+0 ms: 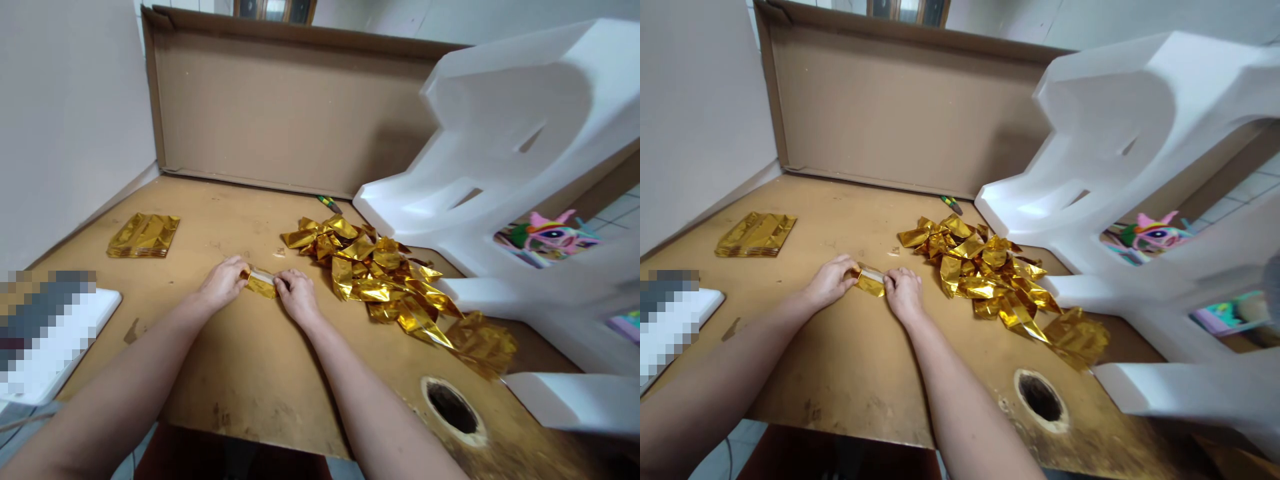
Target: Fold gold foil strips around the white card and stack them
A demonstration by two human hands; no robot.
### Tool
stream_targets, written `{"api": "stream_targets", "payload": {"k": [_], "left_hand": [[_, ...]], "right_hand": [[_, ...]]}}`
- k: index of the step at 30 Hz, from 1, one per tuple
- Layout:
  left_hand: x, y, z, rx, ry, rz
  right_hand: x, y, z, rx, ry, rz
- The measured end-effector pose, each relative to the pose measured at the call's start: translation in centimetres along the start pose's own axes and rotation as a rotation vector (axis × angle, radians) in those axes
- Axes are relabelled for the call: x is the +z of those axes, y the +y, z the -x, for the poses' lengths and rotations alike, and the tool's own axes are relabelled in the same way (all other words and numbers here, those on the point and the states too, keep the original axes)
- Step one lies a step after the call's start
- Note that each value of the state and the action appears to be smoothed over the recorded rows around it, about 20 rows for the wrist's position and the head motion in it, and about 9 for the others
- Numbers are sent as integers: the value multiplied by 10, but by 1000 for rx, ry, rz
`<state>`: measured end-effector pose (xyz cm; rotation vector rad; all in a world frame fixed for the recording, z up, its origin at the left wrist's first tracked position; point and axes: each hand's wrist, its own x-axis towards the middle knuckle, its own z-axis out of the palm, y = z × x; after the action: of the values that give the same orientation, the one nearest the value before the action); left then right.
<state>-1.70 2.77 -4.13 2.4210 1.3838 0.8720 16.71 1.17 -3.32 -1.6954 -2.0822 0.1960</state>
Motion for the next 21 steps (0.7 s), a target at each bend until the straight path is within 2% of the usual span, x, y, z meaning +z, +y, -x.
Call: {"api": "stream_targets", "payload": {"k": [6,12,14,18,21], "left_hand": [[3,-6,-3,97,-83,-57],[2,-4,-4,67,-106,-121],[1,0,-4,48,-84,-160],[1,6,-4,74,40,-170],[2,6,-5,146,-17,-171]], "right_hand": [[-1,0,1,-23,-5,-13],[-3,-5,7,-85,-26,22],[-4,-7,9,-123,-26,45],[-5,-8,13,-181,-31,118],[-9,-11,15,-223,-47,188]]}}
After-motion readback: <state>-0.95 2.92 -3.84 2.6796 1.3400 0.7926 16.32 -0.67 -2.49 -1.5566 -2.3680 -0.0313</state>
